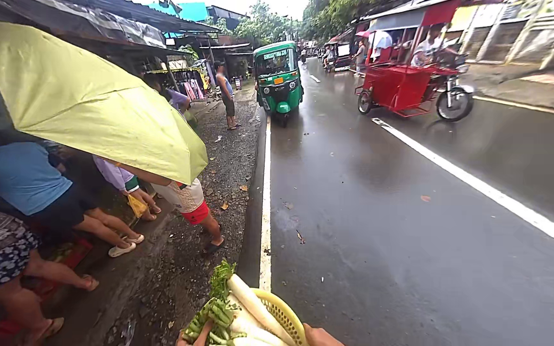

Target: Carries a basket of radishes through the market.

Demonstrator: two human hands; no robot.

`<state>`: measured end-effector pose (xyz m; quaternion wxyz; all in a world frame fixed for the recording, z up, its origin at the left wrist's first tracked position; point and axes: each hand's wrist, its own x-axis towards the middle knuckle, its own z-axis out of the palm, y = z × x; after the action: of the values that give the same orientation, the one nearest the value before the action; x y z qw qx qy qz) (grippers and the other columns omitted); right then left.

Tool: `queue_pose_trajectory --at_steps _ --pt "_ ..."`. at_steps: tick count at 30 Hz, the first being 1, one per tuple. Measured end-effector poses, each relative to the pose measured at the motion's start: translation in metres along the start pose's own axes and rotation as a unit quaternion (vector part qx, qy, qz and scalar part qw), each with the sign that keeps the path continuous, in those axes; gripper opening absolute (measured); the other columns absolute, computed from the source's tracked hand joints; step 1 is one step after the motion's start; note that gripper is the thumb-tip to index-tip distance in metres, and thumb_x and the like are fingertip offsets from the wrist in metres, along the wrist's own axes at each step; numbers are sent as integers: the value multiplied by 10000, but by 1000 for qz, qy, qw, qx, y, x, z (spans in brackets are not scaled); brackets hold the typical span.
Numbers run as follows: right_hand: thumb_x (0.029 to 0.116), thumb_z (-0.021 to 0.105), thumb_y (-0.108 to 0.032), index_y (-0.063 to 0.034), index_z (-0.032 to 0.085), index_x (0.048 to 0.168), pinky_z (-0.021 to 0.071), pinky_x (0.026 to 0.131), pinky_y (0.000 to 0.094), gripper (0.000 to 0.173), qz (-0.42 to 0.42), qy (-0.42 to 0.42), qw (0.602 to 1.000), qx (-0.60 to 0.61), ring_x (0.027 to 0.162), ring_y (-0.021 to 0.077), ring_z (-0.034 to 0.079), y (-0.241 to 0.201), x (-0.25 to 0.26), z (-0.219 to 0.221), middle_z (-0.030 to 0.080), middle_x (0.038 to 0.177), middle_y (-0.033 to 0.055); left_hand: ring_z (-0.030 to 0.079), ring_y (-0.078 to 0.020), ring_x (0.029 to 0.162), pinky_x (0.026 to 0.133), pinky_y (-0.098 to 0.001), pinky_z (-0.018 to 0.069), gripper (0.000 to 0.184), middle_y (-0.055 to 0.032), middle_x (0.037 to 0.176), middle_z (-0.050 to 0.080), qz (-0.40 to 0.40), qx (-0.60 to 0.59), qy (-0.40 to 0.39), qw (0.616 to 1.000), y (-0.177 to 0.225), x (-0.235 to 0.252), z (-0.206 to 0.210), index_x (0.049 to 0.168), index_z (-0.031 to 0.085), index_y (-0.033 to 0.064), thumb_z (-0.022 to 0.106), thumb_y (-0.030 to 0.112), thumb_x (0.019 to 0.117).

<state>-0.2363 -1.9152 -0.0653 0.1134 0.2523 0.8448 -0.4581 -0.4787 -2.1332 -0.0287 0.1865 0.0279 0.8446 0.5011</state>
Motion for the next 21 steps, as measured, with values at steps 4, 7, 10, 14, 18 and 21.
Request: queue_pose_trajectory --at_steps 4,7,10,14,18,21 --pt "989 622 -323 25 589 1258 540 892 613 442 -9 -54 998 -16 1013 391 705 -16 4 -8 710 1038 232 668 -313 1094 997 -522 513 565 -236 1167 687 -19 -23 19 999 -7 -10 -13 1302 589 -56 795 263 884" --pt "977 632 -313 25 590 1228 550 854 595 423 -30 -75 996 -21 968 374 707 -16 10 -7 703 998 220 695 -244 1006 930 -452 565 522 -205 1118 700 -18 -62 34 997 -10 -20 -20 1279 587 -58 814 129 848" --pt "983 618 -305 29 574 1252 546 873 590 430 -27 -102 994 -31 994 375 700 -28 9 -11 697 1025 226 697 -189 950 886 -401 582 476 -180 1081 703 -14 -95 51 994 -14 -32 -26 1266 581 -60 786 68 856" --pt "999 607 -281 41 547 1304 531 907 597 448 -46 -131 989 -46 1038 394 686 -40 8 -15 686 1072 247 677 -257 1027 940 -468 546 463 -231 1136 682 -11 -75 71 995 -32 -41 -34 1279 585 -75 741 130 895" --pt "997 614 -286 41 553 1277 535 887 605 435 -52 -155 984 -67 1021 396 689 -42 10 -9 684 1048 247 672 -192 968 893 -404 561 422 -197 1106 678 -31 -102 97 990 -37 -60 -40 1264 574 -72 705 114 909" --pt "999 618 -292 42 556 1269 530 880 615 434 -58 -173 980 -79 1015 405 687 -46 13 -5 682 1042 250 650 -123 954 875 -330 554 427 -165 1115 655 -40 -133 114 984 -37 -79 -42 1305 535 -67 654 104 933"
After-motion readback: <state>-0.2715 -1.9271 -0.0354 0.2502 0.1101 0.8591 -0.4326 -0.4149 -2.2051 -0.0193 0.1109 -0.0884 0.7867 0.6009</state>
